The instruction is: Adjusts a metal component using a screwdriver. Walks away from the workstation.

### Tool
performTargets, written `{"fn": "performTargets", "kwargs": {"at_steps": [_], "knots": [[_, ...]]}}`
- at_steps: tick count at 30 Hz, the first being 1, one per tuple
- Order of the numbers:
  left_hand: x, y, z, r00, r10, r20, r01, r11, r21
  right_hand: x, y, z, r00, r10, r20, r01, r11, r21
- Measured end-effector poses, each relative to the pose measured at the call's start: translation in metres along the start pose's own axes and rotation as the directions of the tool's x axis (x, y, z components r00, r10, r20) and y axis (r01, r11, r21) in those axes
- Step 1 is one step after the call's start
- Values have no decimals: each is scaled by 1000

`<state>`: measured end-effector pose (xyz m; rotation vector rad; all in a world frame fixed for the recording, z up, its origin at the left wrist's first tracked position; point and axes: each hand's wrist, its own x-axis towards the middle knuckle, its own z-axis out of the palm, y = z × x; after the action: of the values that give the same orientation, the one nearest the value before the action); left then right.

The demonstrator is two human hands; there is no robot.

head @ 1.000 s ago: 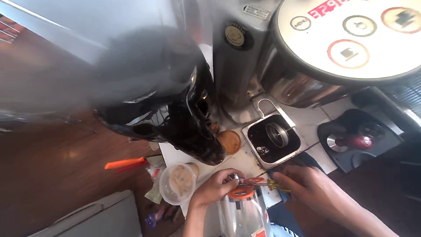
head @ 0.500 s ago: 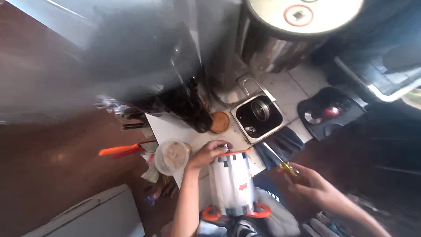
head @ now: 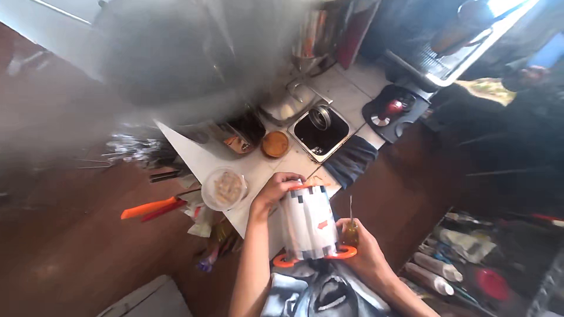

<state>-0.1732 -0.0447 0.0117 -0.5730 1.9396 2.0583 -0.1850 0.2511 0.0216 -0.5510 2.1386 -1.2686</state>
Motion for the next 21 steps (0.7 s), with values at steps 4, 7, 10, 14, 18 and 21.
{"fn": "performTargets", "kwargs": {"at_steps": [4,7,10,14,18,21], "knots": [[1,8,-2,998,-6,-69,6,1000,-3,5,8,14,994,-46,-103,51,998,41],[3,6,-11,987,43,-155,-45,999,-14,14,5,24,986,-2,-169,27,989,147],[3,3,-9,972,77,-222,-85,996,-29,6,12,27,979,-33,-203,70,981,181],[4,4,-7,965,88,-249,-98,995,-30,-9,25,32,965,-211,-155,235,959,158],[5,1,-7,966,97,-241,-107,994,-27,-4,36,48,899,-328,-289,351,936,28],[-2,-3,-7,978,101,-182,-106,994,-18,-4,35,59,883,-282,-376,336,938,87]]}}
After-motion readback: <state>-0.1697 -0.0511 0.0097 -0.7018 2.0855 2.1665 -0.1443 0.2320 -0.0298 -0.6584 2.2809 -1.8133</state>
